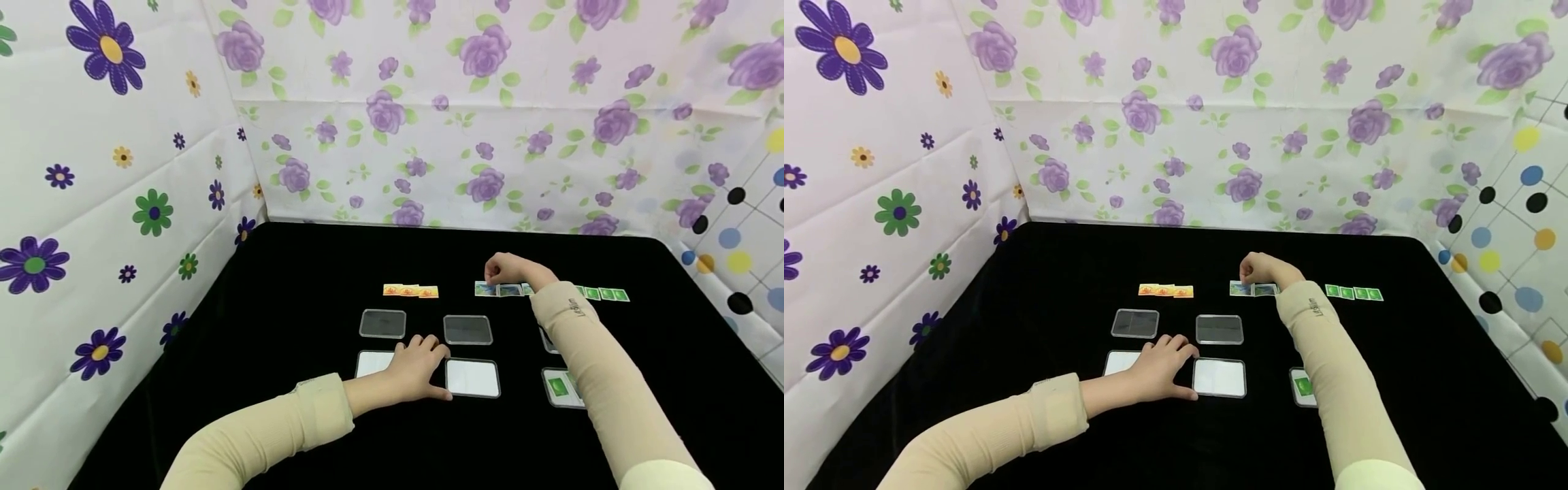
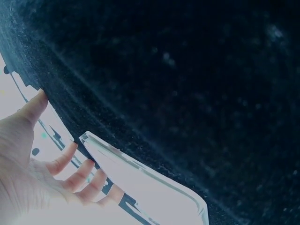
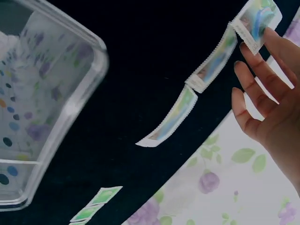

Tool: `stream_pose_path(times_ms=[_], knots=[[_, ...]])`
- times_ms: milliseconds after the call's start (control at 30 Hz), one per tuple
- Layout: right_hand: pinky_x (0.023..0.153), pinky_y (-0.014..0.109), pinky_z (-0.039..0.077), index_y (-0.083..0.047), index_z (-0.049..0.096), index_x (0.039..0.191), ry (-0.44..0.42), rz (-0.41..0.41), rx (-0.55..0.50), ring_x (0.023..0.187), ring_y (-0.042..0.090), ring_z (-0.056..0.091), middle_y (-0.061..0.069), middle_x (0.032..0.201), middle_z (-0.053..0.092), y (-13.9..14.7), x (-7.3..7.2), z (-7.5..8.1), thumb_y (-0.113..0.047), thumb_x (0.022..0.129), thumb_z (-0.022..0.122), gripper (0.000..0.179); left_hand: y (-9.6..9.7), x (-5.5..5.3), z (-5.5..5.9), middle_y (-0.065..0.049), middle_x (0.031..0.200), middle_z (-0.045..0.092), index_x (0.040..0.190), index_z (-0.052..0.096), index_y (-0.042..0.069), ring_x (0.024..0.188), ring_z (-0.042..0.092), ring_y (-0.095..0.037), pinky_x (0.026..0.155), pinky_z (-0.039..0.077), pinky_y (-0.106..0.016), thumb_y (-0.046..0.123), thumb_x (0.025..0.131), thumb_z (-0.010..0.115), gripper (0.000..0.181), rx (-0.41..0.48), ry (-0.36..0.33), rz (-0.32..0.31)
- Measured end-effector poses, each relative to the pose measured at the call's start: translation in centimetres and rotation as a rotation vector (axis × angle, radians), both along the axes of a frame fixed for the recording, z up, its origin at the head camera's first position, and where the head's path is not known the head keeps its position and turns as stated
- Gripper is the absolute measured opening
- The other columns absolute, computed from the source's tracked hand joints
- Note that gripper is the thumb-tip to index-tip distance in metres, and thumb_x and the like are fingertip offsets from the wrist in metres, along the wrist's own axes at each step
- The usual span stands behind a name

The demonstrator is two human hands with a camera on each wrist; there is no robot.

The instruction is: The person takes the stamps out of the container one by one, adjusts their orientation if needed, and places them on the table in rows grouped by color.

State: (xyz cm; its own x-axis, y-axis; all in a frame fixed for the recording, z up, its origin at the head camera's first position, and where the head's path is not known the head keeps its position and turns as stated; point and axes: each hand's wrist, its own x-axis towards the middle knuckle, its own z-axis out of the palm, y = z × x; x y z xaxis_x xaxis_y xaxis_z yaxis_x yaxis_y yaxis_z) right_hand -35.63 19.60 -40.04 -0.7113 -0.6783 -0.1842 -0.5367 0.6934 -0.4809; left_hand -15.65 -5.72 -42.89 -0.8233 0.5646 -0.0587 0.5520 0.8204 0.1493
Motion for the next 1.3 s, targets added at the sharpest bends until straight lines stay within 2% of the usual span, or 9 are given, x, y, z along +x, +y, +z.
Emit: stream_pose_path(times_ms=[333,533,667,900,1000,1300], knots=[[0.060,0.026,0.037,0.002,0.063,0.077,0.113,-0.075,-0.023,0.060,0.010,0.042,0.006,0.065,0.054,-0.6,0.6,-1.2,0.003,0.084,0.061,0.007,-0.1,0.2,-0.1,-0.002,0.125,0.053,0.123,0.055,0.020,0.109,0.051,-0.020,0.075,0.044,-0.036,0.056,0.071,0.074,0.066,0.002,0.008,0.000],[0.059,0.025,0.035,0.003,0.064,0.077,0.046,-0.165,-0.010,0.057,0.009,0.040,0.002,0.061,0.050,-1.1,0.9,-1.6,0.002,0.085,0.057,0.010,-0.1,0.3,-0.4,-0.003,0.126,0.053,0.124,0.054,0.020,0.109,0.050,-0.020,0.075,0.044,-0.036,0.057,0.071,0.073,0.067,-0.005,0.012,-0.005],[0.059,0.024,0.035,0.002,0.065,0.077,0.035,-0.216,0.000,0.057,0.009,0.040,-0.002,0.060,0.049,-1.1,0.8,-1.8,0.002,0.083,0.058,0.010,-0.1,0.4,-0.5,-0.003,0.127,0.052,0.125,0.054,0.020,0.111,0.050,-0.020,0.076,0.044,-0.036,0.057,0.072,0.073,0.067,0.001,0.011,-0.003],[0.061,0.025,0.040,0.001,0.067,0.078,0.016,-0.280,-0.001,0.062,0.012,0.047,0.005,0.069,0.060,-1.1,0.3,-1.8,-0.002,0.084,0.061,0.009,-0.1,0.3,-0.3,-0.003,0.127,0.052,0.125,0.054,0.020,0.111,0.050,-0.021,0.077,0.044,-0.036,0.057,0.071,0.073,0.068,0.010,0.024,0.003],[0.063,0.025,0.041,0.000,0.067,0.077,0.021,-0.295,0.007,0.064,0.011,0.048,0.003,0.069,0.062,-1.1,0.1,-1.9,-0.003,0.083,0.062,0.008,-0.1,0.2,-0.3,-0.003,0.127,0.053,0.125,0.054,0.020,0.111,0.050,-0.020,0.076,0.044,-0.036,0.057,0.071,0.073,0.067,-0.001,0.032,0.001],[0.060,0.025,0.037,-0.001,0.063,0.075,0.011,-0.279,0.013,0.058,0.010,0.043,-0.001,0.062,0.053,-1.3,0.4,-1.7,-0.001,0.082,0.061,0.007,0.0,0.1,-0.3,-0.003,0.127,0.053,0.125,0.054,0.020,0.111,0.050,-0.020,0.076,0.043,-0.035,0.058,0.072,0.072,0.068,-0.005,0.038,-0.001]])
